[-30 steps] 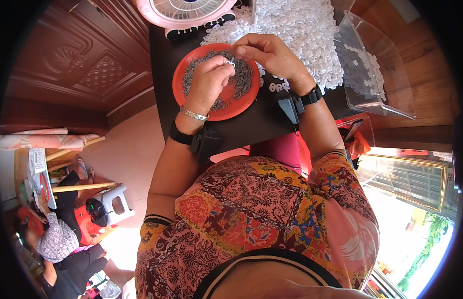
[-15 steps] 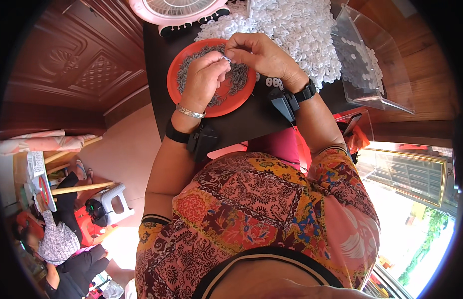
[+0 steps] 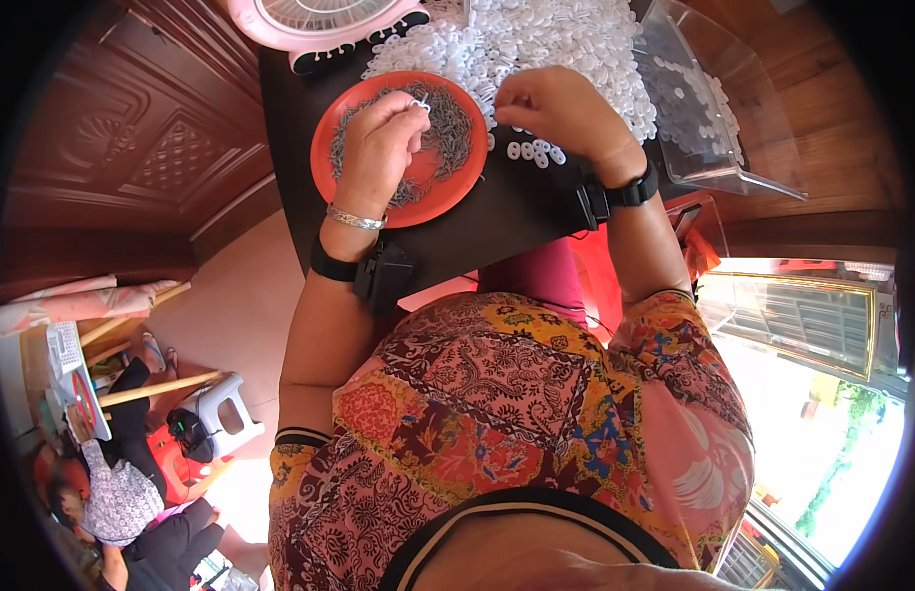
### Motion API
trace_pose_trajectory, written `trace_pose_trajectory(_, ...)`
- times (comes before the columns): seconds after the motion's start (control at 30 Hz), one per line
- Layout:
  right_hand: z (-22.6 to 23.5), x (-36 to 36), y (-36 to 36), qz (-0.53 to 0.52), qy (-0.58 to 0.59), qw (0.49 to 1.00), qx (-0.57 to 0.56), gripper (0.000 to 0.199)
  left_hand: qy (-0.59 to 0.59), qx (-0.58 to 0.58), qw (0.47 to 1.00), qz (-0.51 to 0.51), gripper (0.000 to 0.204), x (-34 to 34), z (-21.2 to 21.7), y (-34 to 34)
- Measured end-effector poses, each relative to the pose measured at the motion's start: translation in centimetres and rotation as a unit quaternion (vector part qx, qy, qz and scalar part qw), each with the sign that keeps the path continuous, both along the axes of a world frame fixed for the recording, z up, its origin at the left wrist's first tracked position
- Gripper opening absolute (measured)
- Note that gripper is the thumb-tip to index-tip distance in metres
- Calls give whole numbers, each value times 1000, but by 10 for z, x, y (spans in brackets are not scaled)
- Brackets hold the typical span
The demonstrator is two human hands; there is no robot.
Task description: Assembling small white plastic components by manually inserting small metal pins.
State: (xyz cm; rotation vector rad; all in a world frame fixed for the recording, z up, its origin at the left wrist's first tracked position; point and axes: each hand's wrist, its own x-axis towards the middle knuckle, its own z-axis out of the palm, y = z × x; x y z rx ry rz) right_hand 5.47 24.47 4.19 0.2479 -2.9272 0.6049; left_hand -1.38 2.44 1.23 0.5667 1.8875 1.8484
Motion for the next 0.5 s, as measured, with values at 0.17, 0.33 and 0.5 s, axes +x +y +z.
trace_pose_trajectory(0.17, -17, 22, 0, 29, -19, 998, 59, 19, 2, 15, 1000, -4, 21, 0, 1, 0)
trace_pose_trajectory(0.33, -29, 17, 2, 45, -9, 996, 82, 18, 14, 10, 1000, 2, 22, 1, 1, 0)
trace_pose_trajectory(0.5, -30, 10, 2, 41, -34, 995, 81, 15, 18, 23, 1000, 6, 20, 1, 0, 1)
